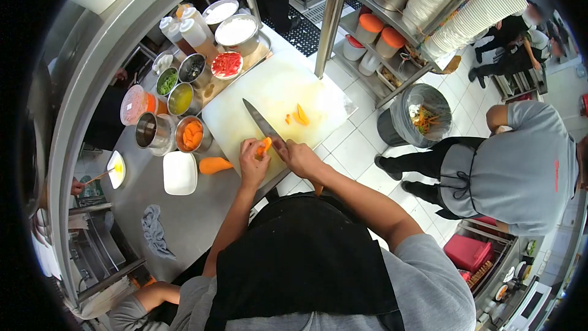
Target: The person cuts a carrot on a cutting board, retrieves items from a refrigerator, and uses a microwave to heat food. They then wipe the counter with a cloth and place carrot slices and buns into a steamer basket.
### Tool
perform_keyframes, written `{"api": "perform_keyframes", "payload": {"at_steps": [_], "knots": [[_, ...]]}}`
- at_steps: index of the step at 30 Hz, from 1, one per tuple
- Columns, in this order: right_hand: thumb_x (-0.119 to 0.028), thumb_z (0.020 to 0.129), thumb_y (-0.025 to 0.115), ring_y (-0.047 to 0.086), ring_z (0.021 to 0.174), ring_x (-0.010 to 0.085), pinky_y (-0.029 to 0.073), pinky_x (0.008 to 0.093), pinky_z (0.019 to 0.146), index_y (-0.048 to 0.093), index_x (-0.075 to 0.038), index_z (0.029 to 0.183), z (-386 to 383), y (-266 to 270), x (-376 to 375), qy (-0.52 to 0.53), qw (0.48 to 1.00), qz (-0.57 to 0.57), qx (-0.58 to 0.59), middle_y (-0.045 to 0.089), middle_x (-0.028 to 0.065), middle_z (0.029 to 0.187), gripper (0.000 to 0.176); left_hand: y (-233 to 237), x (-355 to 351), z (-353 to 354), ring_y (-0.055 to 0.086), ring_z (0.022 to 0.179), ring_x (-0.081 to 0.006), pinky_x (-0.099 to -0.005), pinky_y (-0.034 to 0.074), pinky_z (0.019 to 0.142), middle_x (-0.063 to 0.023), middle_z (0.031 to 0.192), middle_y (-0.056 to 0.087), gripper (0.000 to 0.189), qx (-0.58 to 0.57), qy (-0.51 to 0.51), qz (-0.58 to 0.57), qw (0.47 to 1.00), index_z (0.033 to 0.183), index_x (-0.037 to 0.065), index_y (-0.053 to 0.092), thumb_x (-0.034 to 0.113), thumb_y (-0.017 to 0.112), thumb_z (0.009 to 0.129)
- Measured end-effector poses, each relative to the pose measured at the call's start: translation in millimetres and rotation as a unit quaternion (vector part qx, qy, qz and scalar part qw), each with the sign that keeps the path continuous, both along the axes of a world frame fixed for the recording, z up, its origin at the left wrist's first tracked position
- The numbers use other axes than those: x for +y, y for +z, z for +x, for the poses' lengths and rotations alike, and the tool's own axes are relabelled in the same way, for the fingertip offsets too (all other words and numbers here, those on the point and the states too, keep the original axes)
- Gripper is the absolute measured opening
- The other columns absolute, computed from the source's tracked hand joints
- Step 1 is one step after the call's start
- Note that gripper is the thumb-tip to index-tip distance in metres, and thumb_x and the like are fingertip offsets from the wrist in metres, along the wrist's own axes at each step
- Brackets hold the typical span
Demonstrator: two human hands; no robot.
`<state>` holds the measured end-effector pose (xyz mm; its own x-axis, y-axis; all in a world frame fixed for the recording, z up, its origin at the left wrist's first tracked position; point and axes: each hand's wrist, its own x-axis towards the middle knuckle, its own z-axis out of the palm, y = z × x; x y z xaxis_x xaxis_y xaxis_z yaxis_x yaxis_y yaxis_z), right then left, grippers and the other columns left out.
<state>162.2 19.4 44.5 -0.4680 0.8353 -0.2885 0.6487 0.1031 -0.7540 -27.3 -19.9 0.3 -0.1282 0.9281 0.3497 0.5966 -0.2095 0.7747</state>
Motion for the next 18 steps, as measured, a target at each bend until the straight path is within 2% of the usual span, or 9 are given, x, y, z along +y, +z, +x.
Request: {"api": "perform_keyframes", "payload": {"at_steps": [3,6,8,9,11,12,14,15,18], "knots": [[-0.035,0.105,0.045,0.064,0.081,0.0536,0.052,0.0556,0.075,0.056,0.009,0.096,-3.0,0.4,0.4,-0.007,1.0,0.005,0.017,0.065,0.0361,0.082,0.046,-1.1,-0.3,0.4,0.06,0.097,-0.0353,-0.0409,0.05,0.085,-0.0165,0.101,0.06,0.027,-0.006,0.004,0.0,1.0,0.1,-0.001,0.064,-0.002,0.065,0.073],[-0.031,0.104,0.045,0.067,0.075,0.0487,0.054,0.0529,0.068,0.056,0.009,0.096,-3.7,-0.9,1.9,-0.019,0.999,-0.016,0.028,0.066,0.0342,0.081,0.042,-1.2,-0.2,0.9,0.06,0.097,-0.0354,-0.0409,0.05,0.085,-0.0164,0.101,0.06,0.027,-0.01,0.005,0.001,1.0,0.1,-0.001,0.064,-0.002,0.065,0.073],[-0.027,0.103,0.045,0.069,0.066,0.0384,0.055,0.0468,0.057,0.055,0.007,0.097,-3.4,1.8,4.7,-0.022,0.994,-0.085,0.061,0.067,0.0283,0.077,0.037,0.0,0.6,1.6,0.06,0.097,-0.0351,-0.0409,0.05,0.085,-0.0163,0.101,0.06,0.027,0.004,0.006,0.006,1.0,0.1,0.0,0.064,-0.003,0.065,0.073],[-0.027,0.103,0.045,0.069,0.066,0.0384,0.055,0.0468,0.057,0.055,0.007,0.097,-4.1,3.7,5.7,-0.024,0.994,-0.083,0.063,0.067,0.0283,0.077,0.037,-0.4,0.8,1.1,0.06,0.097,-0.0351,-0.0409,0.05,0.085,-0.0163,0.101,0.06,0.027,0.005,0.004,0.008,1.0,0.1,0.0,0.064,-0.003,0.065,0.073],[-0.027,0.103,0.044,0.066,0.057,0.0261,0.053,0.0377,0.046,0.054,0.005,0.096,-6.0,7.1,8.0,-0.036,0.986,-0.146,0.071,0.066,0.0191,0.072,0.034,-1.4,0.1,1.2,0.058,0.099,-0.0358,-0.0438,0.049,0.085,-0.0157,0.101,0.058,0.027,-0.018,0.001,-0.001,1.0,0.1,0.001,0.063,-0.004,0.066,0.073],[-0.027,0.103,0.044,0.066,0.057,0.0261,0.053,0.0377,0.046,0.054,0.005,0.096,-3.7,6.7,8.1,-0.036,0.986,-0.144,0.072,0.066,0.0191,0.072,0.034,-1.6,-0.4,1.3,0.058,0.099,-0.0358,-0.0438,0.049,0.085,-0.0157,0.101,0.058,0.027,-0.016,0.0,0.001,1.0,0.1,0.001,0.063,-0.004,0.066,0.073],[-0.027,0.104,0.043,0.06,0.052,0.0198,0.052,0.0334,0.046,0.053,0.003,0.096,5.8,4.5,10.0,-0.042,0.973,-0.191,0.124,0.064,0.013,0.071,0.032,-1.9,0.3,0.2,0.058,0.099,-0.0359,-0.0439,0.049,0.085,-0.0156,0.101,0.058,0.027,0.0,0.003,-0.007,1.0,0.099,0.001,0.063,-0.004,0.066,0.073],[-0.027,0.104,0.043,0.06,0.052,0.0198,0.052,0.0334,0.046,0.053,0.003,0.096,9.2,4.9,12.8,-0.038,0.973,-0.189,0.125,0.064,0.013,0.071,0.032,-2.3,1.2,-1.1,0.058,0.099,-0.0359,-0.0439,0.049,0.085,-0.0156,0.101,0.058,0.027,0.002,0.005,-0.005,1.0,0.099,0.001,0.063,-0.004,0.066,0.073],[-0.026,0.105,0.043,0.055,0.049,0.0163,0.051,0.0316,0.045,0.053,0.001,0.097,23.9,11.0,17.2,-0.07,0.937,-0.276,0.204,0.063,0.0121,0.072,0.029,-6.3,0.8,-0.2,0.061,0.096,-0.0328,-0.0399,0.051,0.083,-0.0153,0.1,0.059,0.025,0.015,0.009,0.011,1.0,0.097,-0.001,0.063,-0.003,0.066,0.072]]}}
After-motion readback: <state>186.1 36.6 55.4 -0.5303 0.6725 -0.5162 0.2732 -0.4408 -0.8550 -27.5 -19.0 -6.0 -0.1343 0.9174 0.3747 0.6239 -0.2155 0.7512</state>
